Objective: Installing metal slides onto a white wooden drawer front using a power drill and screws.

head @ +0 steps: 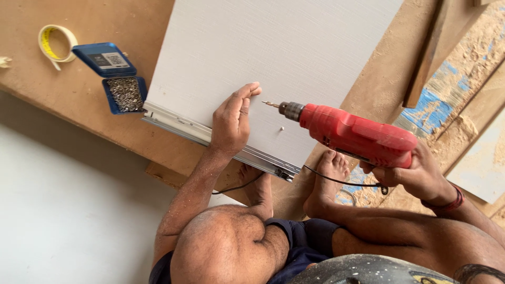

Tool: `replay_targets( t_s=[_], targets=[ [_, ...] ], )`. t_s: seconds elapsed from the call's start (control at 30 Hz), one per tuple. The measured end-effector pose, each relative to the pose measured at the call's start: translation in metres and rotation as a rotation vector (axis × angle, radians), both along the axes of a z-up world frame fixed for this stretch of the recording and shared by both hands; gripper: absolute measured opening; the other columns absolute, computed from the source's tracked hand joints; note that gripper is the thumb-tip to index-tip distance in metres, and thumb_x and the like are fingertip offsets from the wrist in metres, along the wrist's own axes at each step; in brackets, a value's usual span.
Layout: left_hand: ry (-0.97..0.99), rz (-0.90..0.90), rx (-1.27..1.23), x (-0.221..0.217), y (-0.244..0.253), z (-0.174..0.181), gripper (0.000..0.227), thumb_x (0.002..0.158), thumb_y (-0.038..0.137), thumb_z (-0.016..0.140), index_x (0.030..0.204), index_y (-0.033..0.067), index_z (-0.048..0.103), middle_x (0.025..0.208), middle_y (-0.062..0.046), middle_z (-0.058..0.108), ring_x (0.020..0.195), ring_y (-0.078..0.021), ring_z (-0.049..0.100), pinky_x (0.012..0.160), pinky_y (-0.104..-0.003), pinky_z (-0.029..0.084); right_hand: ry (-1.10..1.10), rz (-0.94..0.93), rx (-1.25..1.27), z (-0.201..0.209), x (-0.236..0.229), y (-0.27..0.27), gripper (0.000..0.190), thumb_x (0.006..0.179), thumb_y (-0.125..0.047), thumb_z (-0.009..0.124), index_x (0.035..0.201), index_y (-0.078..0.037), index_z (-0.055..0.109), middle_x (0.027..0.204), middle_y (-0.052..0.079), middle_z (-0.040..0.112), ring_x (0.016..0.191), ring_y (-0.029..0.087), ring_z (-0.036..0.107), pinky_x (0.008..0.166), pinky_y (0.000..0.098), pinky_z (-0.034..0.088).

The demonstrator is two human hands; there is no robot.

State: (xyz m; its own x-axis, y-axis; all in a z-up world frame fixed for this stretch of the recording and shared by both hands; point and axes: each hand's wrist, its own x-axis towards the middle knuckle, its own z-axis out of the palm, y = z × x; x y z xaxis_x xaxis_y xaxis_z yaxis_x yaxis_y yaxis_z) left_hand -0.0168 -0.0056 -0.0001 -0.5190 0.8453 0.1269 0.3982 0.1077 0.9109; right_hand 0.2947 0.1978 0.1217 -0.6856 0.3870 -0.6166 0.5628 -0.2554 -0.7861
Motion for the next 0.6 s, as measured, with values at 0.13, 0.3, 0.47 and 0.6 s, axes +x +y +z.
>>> replay_targets(
  t_s=[0.13,0.3,0.47,0.6],
  targets=[
    [-0.030,0.039,0.018,-0.003,-0.006,0.006,0.032,0.112,0.006,0.043,0.142,0.0039,0.053,0.130,-0.013,0.070,0.121,-0.0242,0.070,0.099,-0.036,0.062,0.065,-0.024,-0.056,-0.007,0.005,0.002,0.050,0.071,-0.005,0.073,0.121,0.003,0.068,0.087,0.011,0.074,0.059,0.011,0.061,0.045,0.0249,0.049],
    [0.046,0.027,0.069,-0.006,-0.009,0.000,0.031,0.112,0.006,0.045,0.143,0.0028,0.053,0.131,-0.013,0.067,0.123,-0.0223,0.067,0.103,-0.036,0.062,0.157,-0.093,-0.178,-0.024,0.024,0.006,0.054,0.082,0.002,0.072,0.135,0.007,0.061,0.095,0.018,0.073,0.063,0.014,0.062,0.046,0.0265,0.049],
    [0.043,-0.006,0.052,-0.008,-0.010,-0.003,0.028,0.110,0.008,0.051,0.137,0.0025,0.057,0.128,-0.012,0.067,0.112,-0.0194,0.069,0.093,-0.032,0.063,0.058,-0.115,-0.126,-0.026,0.021,0.008,0.053,0.078,0.001,0.069,0.131,0.005,0.061,0.092,0.017,0.072,0.063,0.016,0.063,0.046,0.0279,0.049],
    [0.125,0.007,0.127,-0.008,-0.017,-0.013,0.025,0.110,0.009,0.053,0.134,0.0039,0.060,0.127,-0.010,0.068,0.114,-0.0202,0.068,0.097,-0.034,0.062,0.101,-0.117,-0.139,-0.028,0.024,0.009,0.052,0.081,-0.002,0.071,0.131,0.006,0.060,0.092,0.017,0.072,0.064,0.016,0.063,0.048,0.0277,0.049]
  ],
)
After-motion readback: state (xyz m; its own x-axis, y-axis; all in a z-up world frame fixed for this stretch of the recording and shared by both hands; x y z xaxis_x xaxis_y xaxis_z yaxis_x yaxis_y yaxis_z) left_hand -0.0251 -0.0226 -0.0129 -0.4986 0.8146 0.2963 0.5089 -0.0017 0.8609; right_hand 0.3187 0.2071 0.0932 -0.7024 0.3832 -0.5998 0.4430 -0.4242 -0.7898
